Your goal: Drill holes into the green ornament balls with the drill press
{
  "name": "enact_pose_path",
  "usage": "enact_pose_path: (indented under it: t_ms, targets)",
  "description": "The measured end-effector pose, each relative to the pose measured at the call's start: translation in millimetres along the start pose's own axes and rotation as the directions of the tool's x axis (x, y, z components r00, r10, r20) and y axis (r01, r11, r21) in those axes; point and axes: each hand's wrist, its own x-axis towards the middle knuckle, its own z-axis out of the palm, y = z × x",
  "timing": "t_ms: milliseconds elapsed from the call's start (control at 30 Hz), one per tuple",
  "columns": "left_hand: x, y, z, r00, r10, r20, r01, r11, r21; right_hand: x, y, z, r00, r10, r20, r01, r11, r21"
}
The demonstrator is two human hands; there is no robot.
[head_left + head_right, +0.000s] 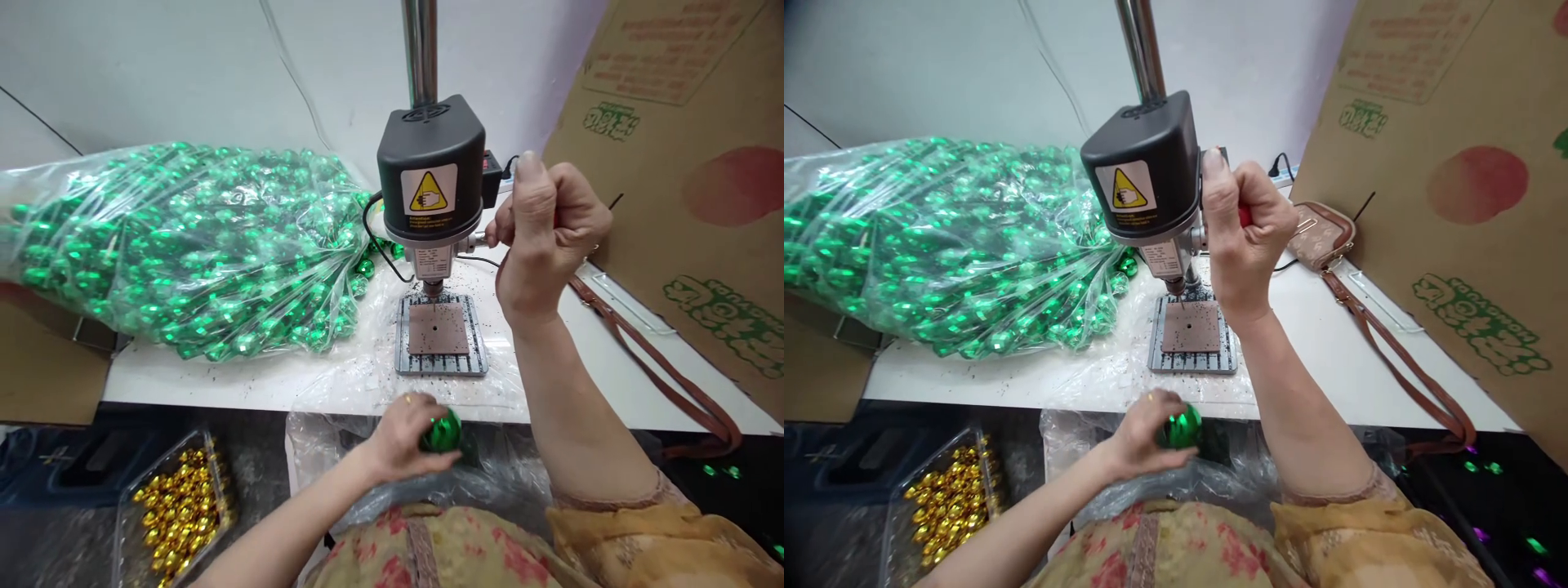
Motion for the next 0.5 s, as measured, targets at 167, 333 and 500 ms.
enact_pose_path:
  t_ms: [167,333,500]
  targets:
    - [-31.5,4.1,-6.5,0.966,0.213,0.147,-0.242,0.943,0.228,-0.9,-1.3,1.3,0.999,0.01,-0.042,-0.009,0.999,0.032]
    - [28.3,-71.6,-38.1,0.975,-0.022,-0.22,0.066,0.979,0.193,-3.3,0.3,0.1,0.998,-0.006,-0.059,0.008,0.999,0.034]
    - [115.9,-193.8,-60.4,0.875,-0.399,-0.273,0.466,0.846,0.258,-5.0,-0.9,-0.8,0.998,-0.023,-0.058,0.024,1.0,0.012]
